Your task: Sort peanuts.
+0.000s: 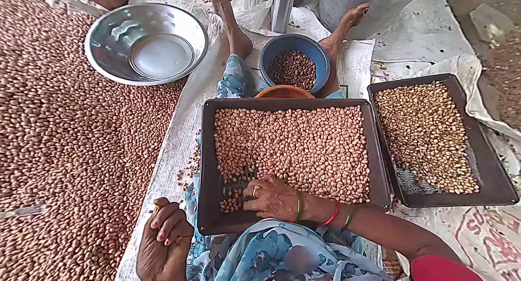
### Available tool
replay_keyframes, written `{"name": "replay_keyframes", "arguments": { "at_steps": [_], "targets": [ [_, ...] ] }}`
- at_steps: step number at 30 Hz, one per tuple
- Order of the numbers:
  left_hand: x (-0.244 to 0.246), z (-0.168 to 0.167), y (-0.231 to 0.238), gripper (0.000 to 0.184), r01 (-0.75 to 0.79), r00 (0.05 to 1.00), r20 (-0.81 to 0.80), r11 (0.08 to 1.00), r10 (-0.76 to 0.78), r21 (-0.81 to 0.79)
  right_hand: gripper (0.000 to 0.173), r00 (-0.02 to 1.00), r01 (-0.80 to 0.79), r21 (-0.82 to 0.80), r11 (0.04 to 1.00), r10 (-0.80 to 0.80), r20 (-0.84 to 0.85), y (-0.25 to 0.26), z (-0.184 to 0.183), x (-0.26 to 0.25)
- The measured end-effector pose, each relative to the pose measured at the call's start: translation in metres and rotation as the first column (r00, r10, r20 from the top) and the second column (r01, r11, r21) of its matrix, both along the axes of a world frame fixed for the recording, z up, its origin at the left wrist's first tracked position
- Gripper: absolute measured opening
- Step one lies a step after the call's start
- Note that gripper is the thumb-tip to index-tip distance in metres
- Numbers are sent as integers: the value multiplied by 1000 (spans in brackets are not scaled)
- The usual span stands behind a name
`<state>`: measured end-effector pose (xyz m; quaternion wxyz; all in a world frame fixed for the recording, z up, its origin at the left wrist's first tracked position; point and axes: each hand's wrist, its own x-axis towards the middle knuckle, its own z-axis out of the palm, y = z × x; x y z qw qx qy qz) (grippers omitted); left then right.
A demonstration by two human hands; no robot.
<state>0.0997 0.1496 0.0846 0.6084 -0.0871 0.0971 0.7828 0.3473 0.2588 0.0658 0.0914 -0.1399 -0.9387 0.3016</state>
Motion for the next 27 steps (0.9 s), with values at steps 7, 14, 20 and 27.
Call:
{"name": "replay_keyframes", "arguments": {
  "at_steps": [7,14,20,27],
  "targets": [
    [-18,-11,-17,30,-30,1000,-8,998,30,-49,24,877,369,108,923,-385,288,53,39,79],
    [-14,-12,-9,35,-6,1000,-18,999,5,-41,16,693,711,145,688,-721,25,58,51,165],
    [-6,-10,4,33,31,999,-43,1000,-31,-4,21,460,835,398,381,-880,-121,38,47,181],
    [-5,-10,7,34,25,998,-60,999,-26,-21,15,553,833,106,543,-826,-112,9,58,188]
  ]
}}
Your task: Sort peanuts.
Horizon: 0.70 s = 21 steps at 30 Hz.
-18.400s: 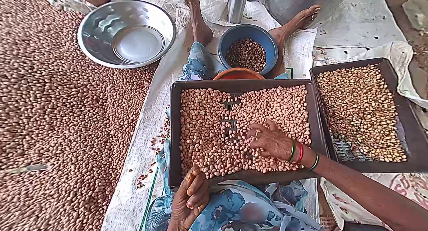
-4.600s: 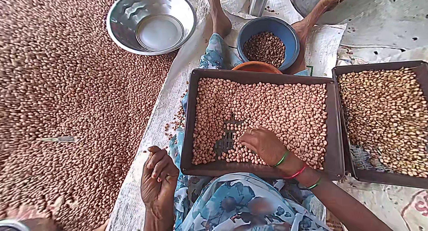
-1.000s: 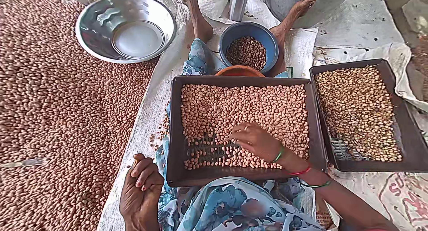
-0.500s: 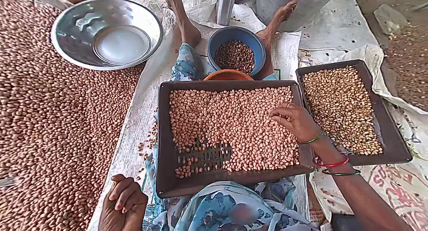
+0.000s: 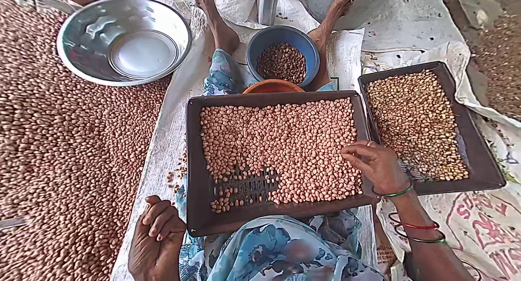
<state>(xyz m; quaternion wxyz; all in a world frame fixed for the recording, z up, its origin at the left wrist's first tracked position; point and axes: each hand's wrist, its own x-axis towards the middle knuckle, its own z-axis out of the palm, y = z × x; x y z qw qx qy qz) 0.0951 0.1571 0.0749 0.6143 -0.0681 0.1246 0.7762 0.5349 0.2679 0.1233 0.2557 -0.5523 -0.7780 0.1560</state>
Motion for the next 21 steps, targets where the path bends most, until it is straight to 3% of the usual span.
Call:
{"name": "replay_keyframes", "arguments": {
  "at_steps": [2,5,7,10,12,13,15,17,18,19,21],
  "targets": [
    [2,0,-1,36,-5,1000,5,1000,5,-5,17,978,-202,-43,978,204,48,-14,-25,-31],
    [5,2,-5,37,-20,1000,9,1000,20,1,17,934,-268,-28,963,267,239,-25,-47,-61],
    [4,4,-6,37,-25,1000,-9,1000,24,-12,16,963,-128,48,991,112,247,-22,-36,-51],
    [-4,4,-10,36,-28,999,-24,1000,28,-9,30,931,256,122,959,-279,237,-10,2,-9],
    [-8,1,-9,38,-30,999,-27,1000,30,0,40,907,338,73,938,-345,243,-4,20,10],
    [-8,0,-8,39,-35,999,-22,999,35,-1,34,940,262,58,963,-268,213,-4,18,10],
    [-4,1,-5,39,-37,999,-8,999,37,-3,21,991,-67,-12,998,68,111,-8,-1,-12],
    [0,2,-5,35,-23,1000,-3,1000,23,12,20,902,-430,-103,897,433,3,-10,-20,-61],
    [2,4,-4,34,-16,1000,-9,1000,16,14,21,841,-538,-102,837,541,5,-7,-27,-88],
    [5,5,-3,34,-15,1000,-9,1000,15,16,22,809,-584,-65,809,587,24,1,-32,-113],
    [8,9,-5,33,-10,1000,24,999,9,36,28,840,-541,48,839,539,61,33,-39,-157]
  ]
}}
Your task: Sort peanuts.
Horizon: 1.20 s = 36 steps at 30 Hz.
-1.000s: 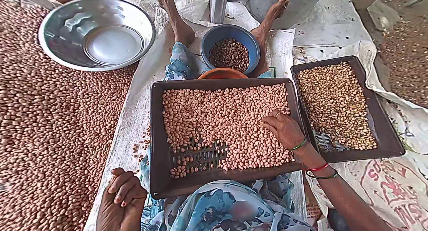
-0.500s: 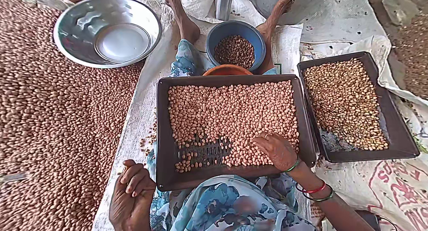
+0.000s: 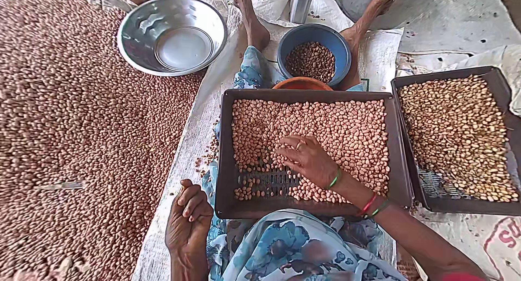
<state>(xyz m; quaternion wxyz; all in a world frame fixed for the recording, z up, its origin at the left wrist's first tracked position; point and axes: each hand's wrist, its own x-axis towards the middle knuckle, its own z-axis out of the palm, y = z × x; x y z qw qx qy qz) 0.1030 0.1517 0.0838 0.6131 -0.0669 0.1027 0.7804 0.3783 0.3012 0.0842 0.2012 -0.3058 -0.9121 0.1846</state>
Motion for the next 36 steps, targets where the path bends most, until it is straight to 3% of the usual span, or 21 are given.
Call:
{"name": "replay_keyframes", "arguments": {
  "at_steps": [1,4,7,9,11,14,16,17,21,23,25,28,30,31,34,36],
  "targets": [
    [0,2,-2,33,-1,1000,20,1000,1,11,35,998,64,12,998,-64,11,20,2,-18],
    [0,5,-7,32,-13,997,80,999,10,31,50,974,205,-168,964,-184,133,60,28,-54],
    [-7,1,-15,29,-62,994,92,998,59,24,32,984,4,-330,944,55,169,65,27,-45],
    [-15,-4,-19,29,-99,990,97,995,98,4,26,919,-147,-390,909,271,285,71,16,-12],
    [-24,-13,-23,29,-118,989,91,993,119,-19,25,822,-152,-352,924,315,474,75,18,33],
    [-32,-25,-24,30,-135,988,63,989,139,-60,13,770,74,-118,990,18,637,74,53,82],
    [-33,-27,-21,34,-145,987,64,987,150,-75,7,852,107,45,993,-115,511,73,62,91],
    [-32,-26,-19,35,-143,987,64,986,149,-80,16,899,107,60,993,-122,421,72,61,85],
    [-27,-17,-7,32,-98,992,71,992,103,-75,50,993,89,-10,996,-88,73,70,2,18],
    [-25,-12,-4,30,-63,996,53,996,66,-60,53,990,129,-79,989,-132,-41,69,-28,-33],
    [-22,-8,-3,31,-56,998,27,997,57,-48,45,983,121,-157,980,-141,-121,59,-39,-81],
    [-21,-9,-7,26,-52,997,62,998,54,-26,26,989,-151,-319,936,138,-61,28,-34,-106],
    [-23,-15,-8,19,-46,994,94,999,48,-25,20,910,-357,-361,862,408,76,13,-22,-89],
    [-24,-18,-9,19,-46,994,97,998,49,-32,19,874,-369,-362,856,452,178,9,-11,-75],
    [-25,-19,-10,25,-71,995,63,995,76,-66,25,853,-63,-430,901,272,446,23,30,-17],
    [-25,-21,-11,28,-95,994,39,993,98,-76,26,908,170,-308,936,-28,417,43,48,31]
  ]
}}
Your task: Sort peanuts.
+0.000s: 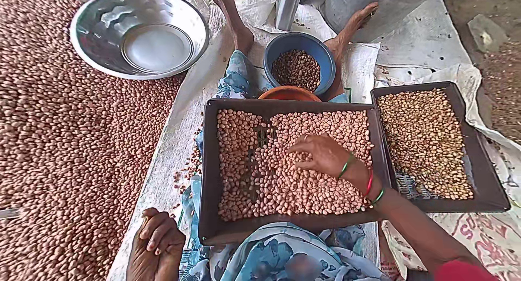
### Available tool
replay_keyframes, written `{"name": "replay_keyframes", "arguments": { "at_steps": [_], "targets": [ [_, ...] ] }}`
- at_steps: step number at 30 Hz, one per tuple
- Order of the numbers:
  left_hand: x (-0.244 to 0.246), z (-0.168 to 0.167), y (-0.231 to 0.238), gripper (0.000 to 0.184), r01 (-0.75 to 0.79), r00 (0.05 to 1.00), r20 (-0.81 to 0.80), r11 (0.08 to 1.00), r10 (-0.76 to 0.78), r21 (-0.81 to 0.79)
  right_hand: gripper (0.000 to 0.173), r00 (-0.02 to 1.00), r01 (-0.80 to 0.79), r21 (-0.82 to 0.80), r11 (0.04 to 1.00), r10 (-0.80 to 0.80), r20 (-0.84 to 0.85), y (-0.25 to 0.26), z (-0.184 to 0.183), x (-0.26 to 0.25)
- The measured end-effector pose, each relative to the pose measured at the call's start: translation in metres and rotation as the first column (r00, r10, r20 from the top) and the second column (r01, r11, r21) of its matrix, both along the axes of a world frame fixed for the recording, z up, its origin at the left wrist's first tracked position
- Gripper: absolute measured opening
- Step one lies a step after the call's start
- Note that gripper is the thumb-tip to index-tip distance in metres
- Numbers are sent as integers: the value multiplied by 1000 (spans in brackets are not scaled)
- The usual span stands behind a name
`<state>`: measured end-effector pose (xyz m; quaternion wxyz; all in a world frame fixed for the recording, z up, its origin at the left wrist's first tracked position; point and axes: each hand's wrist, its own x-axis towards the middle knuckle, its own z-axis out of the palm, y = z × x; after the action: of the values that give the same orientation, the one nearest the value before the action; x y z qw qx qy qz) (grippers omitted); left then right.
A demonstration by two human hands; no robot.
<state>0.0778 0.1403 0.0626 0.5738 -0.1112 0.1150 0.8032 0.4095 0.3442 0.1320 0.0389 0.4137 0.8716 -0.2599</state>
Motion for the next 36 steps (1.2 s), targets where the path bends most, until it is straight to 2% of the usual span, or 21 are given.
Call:
{"name": "replay_keyframes", "arguments": {
  "at_steps": [2,4,6,10,12,14,16,18,19,20,21,23,24,27,29,31,32,33,34,35,36],
  "targets": [
    [1,-2,2,29,-4,1000,9,1000,4,6,16,962,241,243,940,-198,-187,12,9,40],
    [3,-2,5,29,16,1000,13,1000,-16,7,14,917,370,359,857,-274,-291,17,6,64],
    [6,2,10,27,46,999,3,999,-46,2,13,911,382,369,847,-277,-307,19,-6,72],
    [10,9,14,29,72,997,12,997,-72,26,15,952,304,447,841,-258,-163,22,-33,67],
    [10,10,12,30,59,998,15,998,-59,21,12,950,304,470,829,-231,-209,22,-34,70],
    [8,8,11,29,58,998,15,998,-59,22,13,914,389,458,799,-272,-301,19,-28,80],
    [6,4,11,28,68,998,9,998,-68,19,17,833,553,529,644,-419,-361,13,-20,97],
    [6,4,10,29,63,998,9,998,-63,9,38,695,689,562,458,-638,-333,8,-3,111],
    [7,4,10,30,52,999,9,999,-52,2,44,650,722,546,424,-685,-328,7,4,113],
    [8,6,10,33,42,999,-1,999,-42,-10,40,658,723,527,448,-678,-327,4,5,111],
    [9,7,11,34,39,999,-16,999,-39,-20,32,718,685,505,526,-607,-341,1,1,102],
    [8,8,14,33,68,997,-45,998,-69,-16,17,858,497,442,747,-350,-375,0,-17,76],
    [7,7,15,31,91,995,-46,996,-91,6,16,904,393,422,817,-258,-342,3,-28,60],
    [10,10,16,31,96,993,-76,995,-94,18,15,974,219,431,875,-169,-153,8,-51,31],
    [10,13,14,33,77,994,-80,997,-76,19,12,957,271,416,868,-198,-210,8,-39,36],
    [8,10,10,33,72,995,-64,997,-70,21,11,856,428,328,842,-262,-445,5,-20,62],
    [6,7,8,33,69,996,-57,997,-68,16,11,724,532,212,820,-311,-615,2,-14,81],
    [3,4,7,33,68,996,-52,998,-67,10,15,501,594,6,805,-363,-786,-1,-10,100],
    [1,2,6,32,71,997,-33,997,-70,12,23,197,581,-245,776,-426,-883,-4,-6,112],
    [0,1,6,33,69,998,-13,998,-69,11,31,-8,548,-414,727,-491,-871,-7,-1,121],
    [0,0,6,32,71,997,6,997,-71,15,34,-72,566,-478,672,-537,-841,-10,1,128]
  ]
}}
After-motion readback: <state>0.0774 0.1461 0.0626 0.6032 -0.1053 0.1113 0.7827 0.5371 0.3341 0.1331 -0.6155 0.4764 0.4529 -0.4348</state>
